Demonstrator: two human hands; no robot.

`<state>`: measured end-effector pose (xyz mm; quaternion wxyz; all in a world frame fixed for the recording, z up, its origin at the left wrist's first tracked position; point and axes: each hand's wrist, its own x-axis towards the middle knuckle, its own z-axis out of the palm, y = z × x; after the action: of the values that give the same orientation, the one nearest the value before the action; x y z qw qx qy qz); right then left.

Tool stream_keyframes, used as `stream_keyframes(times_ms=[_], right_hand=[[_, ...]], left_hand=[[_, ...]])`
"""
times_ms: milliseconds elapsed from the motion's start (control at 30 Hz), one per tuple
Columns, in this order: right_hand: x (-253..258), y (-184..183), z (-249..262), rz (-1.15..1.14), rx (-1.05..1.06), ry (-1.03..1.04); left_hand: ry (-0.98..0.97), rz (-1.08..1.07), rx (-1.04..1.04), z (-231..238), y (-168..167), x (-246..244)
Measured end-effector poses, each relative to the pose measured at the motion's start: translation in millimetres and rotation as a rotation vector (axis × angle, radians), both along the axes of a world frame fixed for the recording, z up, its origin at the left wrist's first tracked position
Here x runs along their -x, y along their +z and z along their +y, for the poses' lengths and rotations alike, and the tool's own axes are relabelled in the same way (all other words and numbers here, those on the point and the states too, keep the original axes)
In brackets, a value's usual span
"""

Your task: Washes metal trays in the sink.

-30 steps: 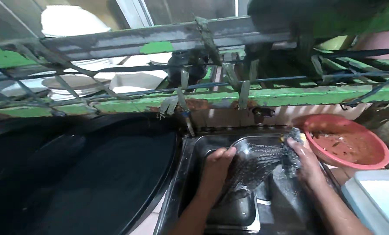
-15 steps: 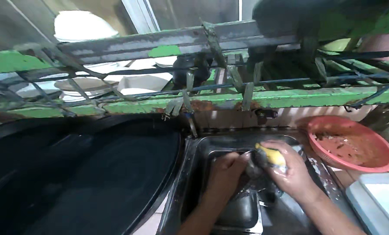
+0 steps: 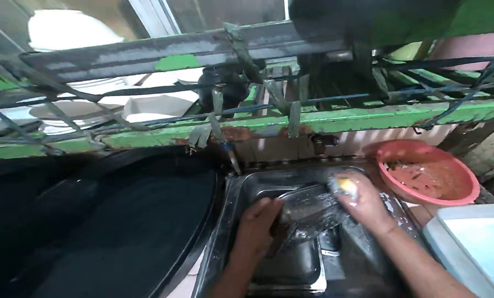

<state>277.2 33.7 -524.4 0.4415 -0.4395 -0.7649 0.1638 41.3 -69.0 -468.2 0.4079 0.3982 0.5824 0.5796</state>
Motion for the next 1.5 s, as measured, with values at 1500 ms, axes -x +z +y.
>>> stream_keyframes(times_ms=[1500], right_hand=[[42.0,73.6,-15.3,0.179,0.128,0.106]], left_hand=[[-0.194,0.264,0.317,7.4,21.5,-11.1]])
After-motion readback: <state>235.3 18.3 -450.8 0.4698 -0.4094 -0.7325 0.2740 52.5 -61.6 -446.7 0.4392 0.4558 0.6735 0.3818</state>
